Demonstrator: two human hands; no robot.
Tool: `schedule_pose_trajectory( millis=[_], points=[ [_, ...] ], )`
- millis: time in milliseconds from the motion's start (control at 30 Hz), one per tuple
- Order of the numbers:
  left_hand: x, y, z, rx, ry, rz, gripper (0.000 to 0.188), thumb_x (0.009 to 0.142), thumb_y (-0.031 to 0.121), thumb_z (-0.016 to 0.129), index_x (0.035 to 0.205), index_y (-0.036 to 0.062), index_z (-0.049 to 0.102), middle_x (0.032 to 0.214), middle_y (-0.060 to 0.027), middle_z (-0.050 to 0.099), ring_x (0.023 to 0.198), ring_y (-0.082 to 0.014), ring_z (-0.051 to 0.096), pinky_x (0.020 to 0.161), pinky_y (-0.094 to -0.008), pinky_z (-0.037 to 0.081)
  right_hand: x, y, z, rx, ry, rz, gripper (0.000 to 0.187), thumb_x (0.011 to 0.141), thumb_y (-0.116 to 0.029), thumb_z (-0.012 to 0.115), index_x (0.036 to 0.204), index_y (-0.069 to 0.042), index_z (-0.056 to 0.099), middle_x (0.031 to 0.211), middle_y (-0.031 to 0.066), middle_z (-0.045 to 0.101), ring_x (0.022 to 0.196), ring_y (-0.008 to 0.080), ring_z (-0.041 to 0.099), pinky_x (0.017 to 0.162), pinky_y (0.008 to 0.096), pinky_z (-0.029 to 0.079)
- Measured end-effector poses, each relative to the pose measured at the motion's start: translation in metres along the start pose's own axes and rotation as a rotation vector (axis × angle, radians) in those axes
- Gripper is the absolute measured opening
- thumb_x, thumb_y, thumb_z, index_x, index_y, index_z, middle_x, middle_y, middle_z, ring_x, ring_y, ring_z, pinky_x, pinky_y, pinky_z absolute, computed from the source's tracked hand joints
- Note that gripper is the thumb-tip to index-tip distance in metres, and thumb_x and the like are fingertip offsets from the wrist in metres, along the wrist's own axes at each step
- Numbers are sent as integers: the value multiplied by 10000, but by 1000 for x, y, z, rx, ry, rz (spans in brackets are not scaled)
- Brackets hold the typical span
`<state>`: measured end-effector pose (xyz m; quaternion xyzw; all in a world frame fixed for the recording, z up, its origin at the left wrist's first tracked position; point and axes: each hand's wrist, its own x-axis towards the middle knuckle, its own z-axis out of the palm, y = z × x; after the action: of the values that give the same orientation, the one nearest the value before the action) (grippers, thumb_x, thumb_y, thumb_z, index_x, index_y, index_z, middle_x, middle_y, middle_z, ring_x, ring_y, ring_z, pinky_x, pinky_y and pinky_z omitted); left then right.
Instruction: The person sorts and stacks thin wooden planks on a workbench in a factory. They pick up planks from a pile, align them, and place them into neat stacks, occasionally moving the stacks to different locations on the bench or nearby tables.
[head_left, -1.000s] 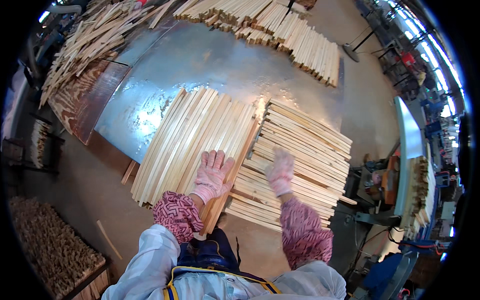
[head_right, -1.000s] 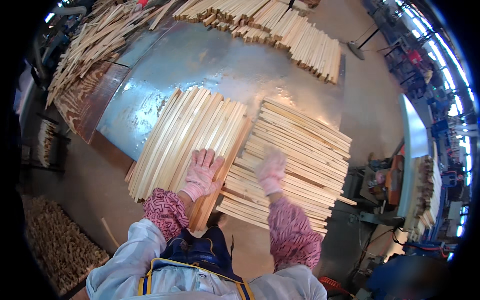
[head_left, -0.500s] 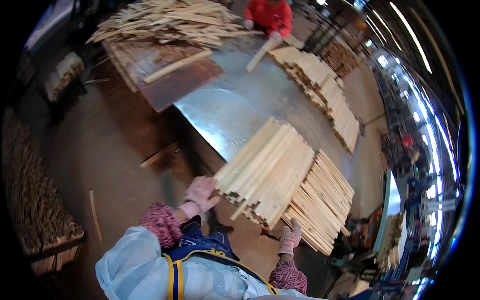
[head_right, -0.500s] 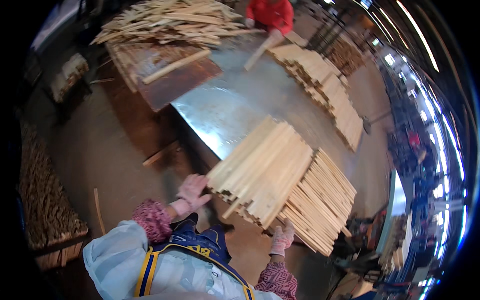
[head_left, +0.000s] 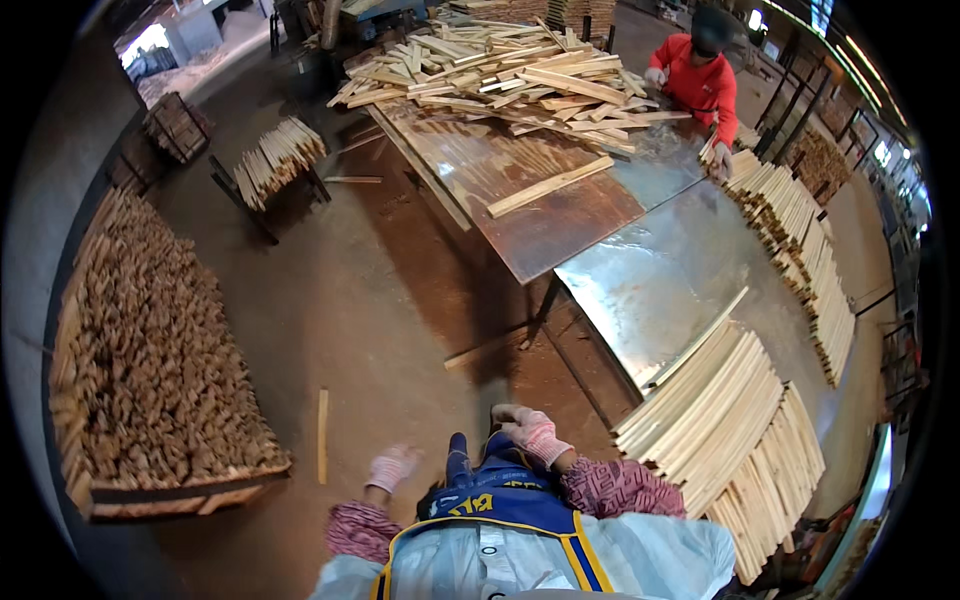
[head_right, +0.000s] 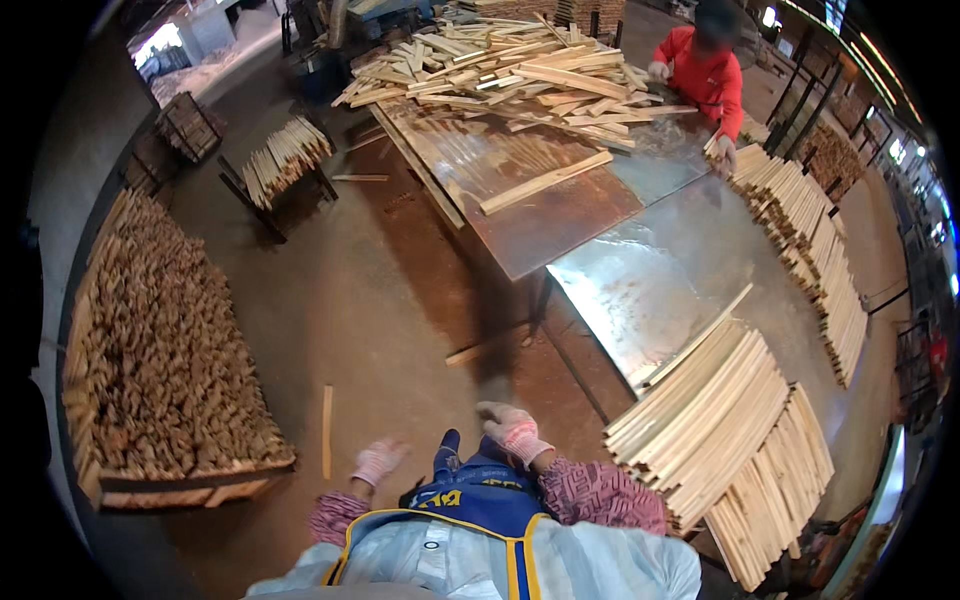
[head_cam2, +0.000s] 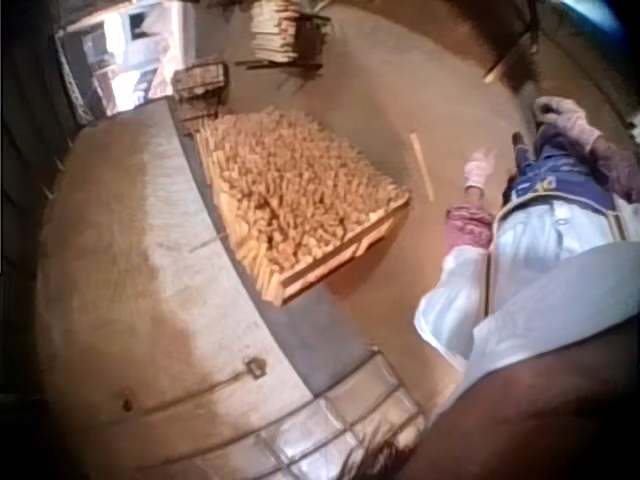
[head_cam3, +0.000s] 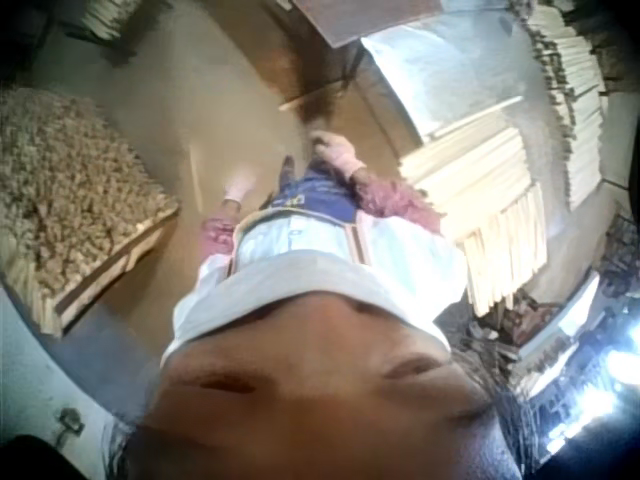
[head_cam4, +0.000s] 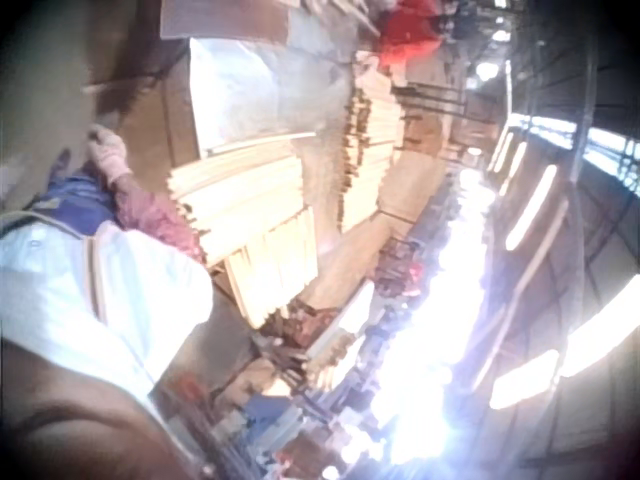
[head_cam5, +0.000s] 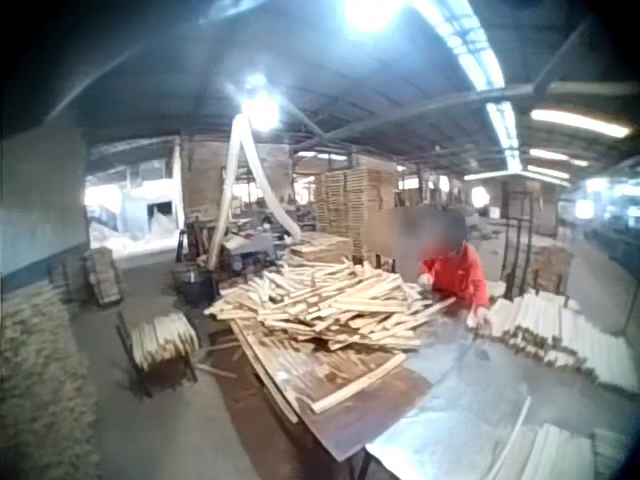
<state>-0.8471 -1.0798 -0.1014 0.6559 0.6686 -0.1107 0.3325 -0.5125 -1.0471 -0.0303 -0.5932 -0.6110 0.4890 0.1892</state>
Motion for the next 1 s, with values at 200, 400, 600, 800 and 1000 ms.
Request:
schedule_pose_trajectory(
  millis=[200, 400, 600, 800, 1000],
  points=[
    [78, 33, -48, -319, -47, -14, 598, 915, 532, 518, 1362, 137, 558, 1337, -163, 587, 1250, -345, 533, 1038, -403, 423, 122, -44, -6, -213, -358, -249, 443, 882, -218, 578, 1296, -63, 601, 1217, 181, 659, 1141, 310, 626, 972, 359, 485],
    [150, -24, -102, -215, -49, -107, 416, 940, 410, 502, 1223, 141, 646, 1168, -168, 670, 1083, -361, 634, 902, -435, 503, 241, -67, -45, -219, -296, -283, 443, 849, -249, 562, 1264, -109, 632, 1181, 182, 663, 1103, 332, 630, 951, 405, 488],
    [225, -57, -120, 3, 17, -155, 363, 959, 320, 441, 1177, 137, 666, 1166, -180, 666, 1083, -361, 634, 902, -442, 503, 338, -78, -87, -267, -354, -74, 414, 876, -147, 619, 1286, -92, 619, 1205, 112, 683, 1119, 254, 645, 959, 339, 493],
    [327, -96, -170, -189, -238, -272, 535, 918, 538, 413, 1278, 204, 627, 1308, -149, 604, 1256, -332, 531, 1051, -450, 394, 420, -97, -82, -257, -337, 28, 422, 873, -204, 603, 1279, -90, 621, 1203, 141, 676, 1116, 285, 641, 959, 344, 490],
    [457, -154, -290, 65, -264, 111, 464, 927, 458, 450, 1244, 179, 644, 1311, -144, 601, 1241, -360, 532, 1048, -441, 405, 500, -167, -28, -224, -271, 155, 389, 850, -273, 594, 1188, -95, 669, 1144, 184, 680, 1082, 314, 648, 934, 380, 498]
  ],
)
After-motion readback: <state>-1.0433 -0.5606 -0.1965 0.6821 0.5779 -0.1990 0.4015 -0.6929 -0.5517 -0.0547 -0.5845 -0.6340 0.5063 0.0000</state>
